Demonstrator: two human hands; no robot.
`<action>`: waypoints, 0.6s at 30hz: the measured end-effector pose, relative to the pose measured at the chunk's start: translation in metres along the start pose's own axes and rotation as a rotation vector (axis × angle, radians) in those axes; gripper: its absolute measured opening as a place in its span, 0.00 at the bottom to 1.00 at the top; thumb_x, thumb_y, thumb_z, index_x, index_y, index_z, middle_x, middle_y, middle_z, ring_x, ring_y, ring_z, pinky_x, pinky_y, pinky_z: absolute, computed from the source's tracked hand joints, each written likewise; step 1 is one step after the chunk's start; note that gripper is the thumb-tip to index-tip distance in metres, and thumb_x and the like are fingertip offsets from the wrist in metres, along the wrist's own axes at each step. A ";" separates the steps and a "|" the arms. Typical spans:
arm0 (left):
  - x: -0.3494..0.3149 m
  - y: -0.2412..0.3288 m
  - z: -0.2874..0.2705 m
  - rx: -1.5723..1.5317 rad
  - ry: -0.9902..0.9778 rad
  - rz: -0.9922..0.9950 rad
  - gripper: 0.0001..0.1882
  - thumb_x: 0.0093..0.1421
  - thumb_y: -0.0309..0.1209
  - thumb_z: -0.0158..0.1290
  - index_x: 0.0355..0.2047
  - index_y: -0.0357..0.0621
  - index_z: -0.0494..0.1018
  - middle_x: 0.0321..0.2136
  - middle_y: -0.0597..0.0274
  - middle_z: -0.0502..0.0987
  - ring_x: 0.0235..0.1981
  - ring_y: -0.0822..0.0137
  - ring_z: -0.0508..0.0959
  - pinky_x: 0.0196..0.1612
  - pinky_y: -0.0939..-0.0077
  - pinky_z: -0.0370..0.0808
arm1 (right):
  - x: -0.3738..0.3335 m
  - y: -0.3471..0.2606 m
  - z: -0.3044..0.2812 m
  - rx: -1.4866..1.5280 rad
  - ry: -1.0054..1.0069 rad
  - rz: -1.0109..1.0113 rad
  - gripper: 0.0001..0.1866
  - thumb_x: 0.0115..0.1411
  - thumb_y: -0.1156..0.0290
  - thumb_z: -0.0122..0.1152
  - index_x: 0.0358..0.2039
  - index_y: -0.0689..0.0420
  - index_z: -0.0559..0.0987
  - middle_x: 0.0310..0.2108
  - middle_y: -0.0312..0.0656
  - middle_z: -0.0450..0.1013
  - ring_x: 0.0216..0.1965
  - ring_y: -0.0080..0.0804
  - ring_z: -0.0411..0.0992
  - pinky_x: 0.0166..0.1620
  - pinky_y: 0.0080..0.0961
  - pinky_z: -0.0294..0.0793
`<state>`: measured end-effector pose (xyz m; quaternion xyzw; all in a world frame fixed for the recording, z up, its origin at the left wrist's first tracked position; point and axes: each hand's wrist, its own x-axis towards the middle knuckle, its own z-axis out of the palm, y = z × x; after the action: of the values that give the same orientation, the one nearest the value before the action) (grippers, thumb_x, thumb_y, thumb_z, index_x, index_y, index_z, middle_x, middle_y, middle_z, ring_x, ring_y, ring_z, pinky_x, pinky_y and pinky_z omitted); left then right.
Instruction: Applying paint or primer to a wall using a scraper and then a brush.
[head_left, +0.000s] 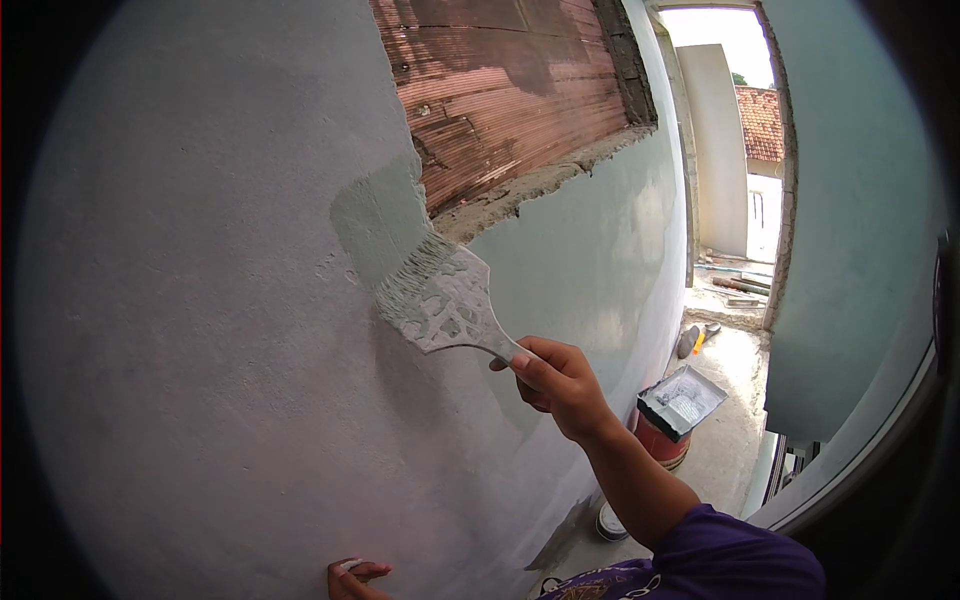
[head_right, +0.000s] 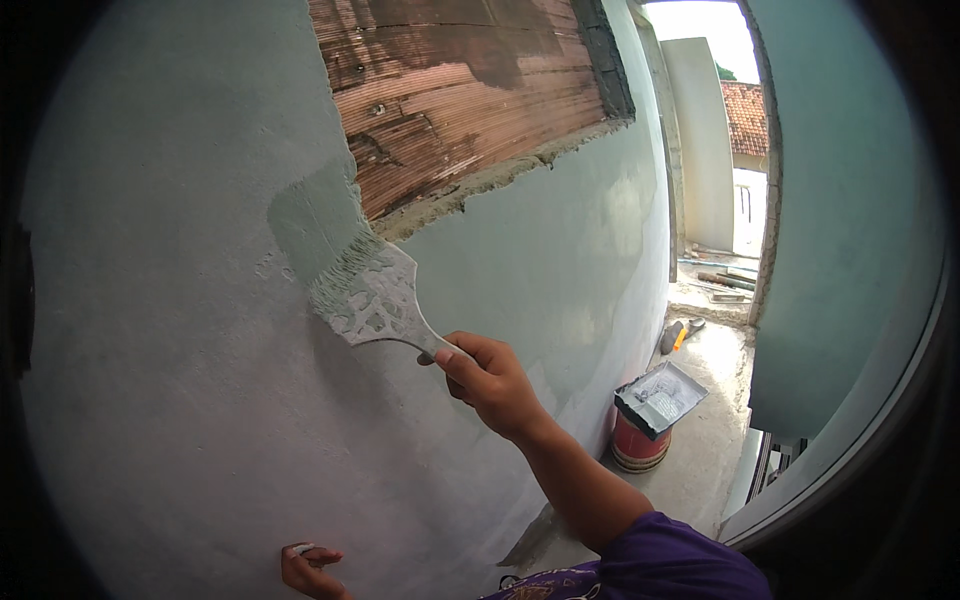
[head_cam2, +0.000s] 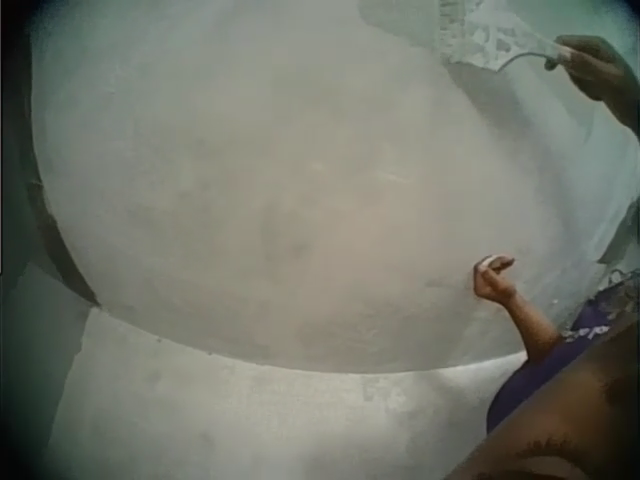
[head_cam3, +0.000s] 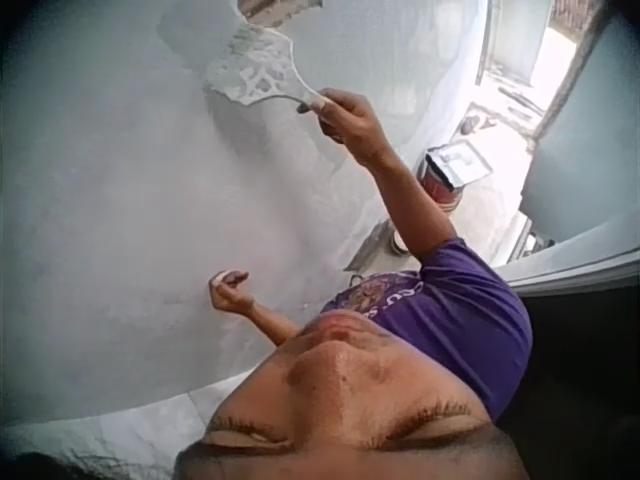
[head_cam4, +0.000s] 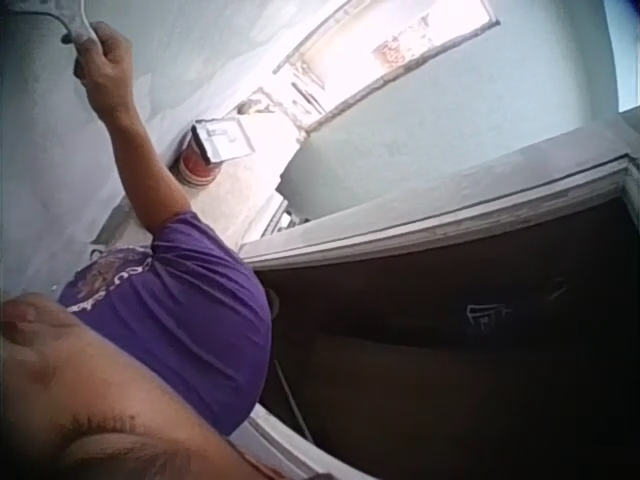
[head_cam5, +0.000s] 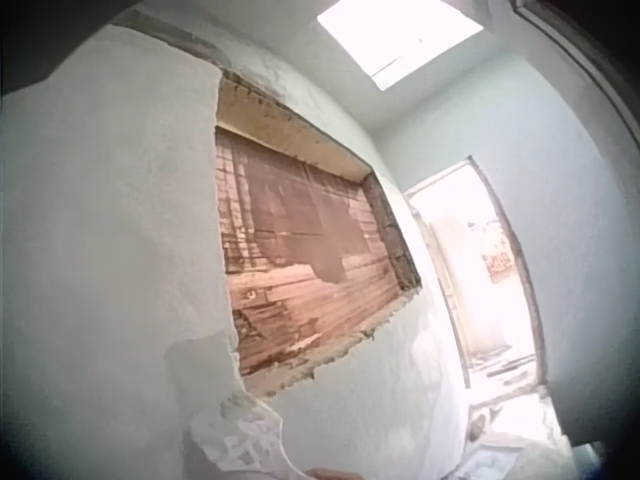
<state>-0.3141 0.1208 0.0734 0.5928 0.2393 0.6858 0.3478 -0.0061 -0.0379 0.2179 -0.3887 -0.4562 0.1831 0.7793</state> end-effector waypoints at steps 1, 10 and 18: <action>0.000 0.002 0.002 -0.004 0.003 0.002 0.20 0.65 0.33 0.39 0.23 0.31 0.71 0.15 0.53 0.74 0.13 0.63 0.74 0.17 0.74 0.76 | -0.003 -0.003 0.000 0.020 -0.007 -0.017 0.17 0.65 0.61 0.50 0.37 0.64 0.77 0.14 0.25 0.56 0.15 0.12 0.52 0.20 0.14 0.51; 0.000 0.004 0.004 0.026 0.005 -0.010 0.24 0.67 0.38 0.39 0.21 0.31 0.70 0.14 0.54 0.74 0.12 0.64 0.74 0.17 0.75 0.76 | 0.009 0.003 0.012 -0.044 0.020 -0.054 0.16 0.65 0.62 0.50 0.37 0.65 0.77 0.14 0.24 0.56 0.15 0.12 0.52 0.19 0.14 0.51; 0.001 -0.004 -0.002 0.009 -0.018 0.030 0.24 0.67 0.39 0.40 0.22 0.31 0.70 0.14 0.53 0.74 0.12 0.63 0.74 0.17 0.74 0.76 | 0.013 -0.007 0.016 0.003 0.036 -0.061 0.16 0.65 0.63 0.49 0.37 0.65 0.77 0.14 0.24 0.56 0.15 0.11 0.51 0.19 0.13 0.49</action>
<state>-0.3152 0.1244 0.0706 0.6041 0.2303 0.6844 0.3370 -0.0136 -0.0275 0.2352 -0.3768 -0.4536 0.1532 0.7930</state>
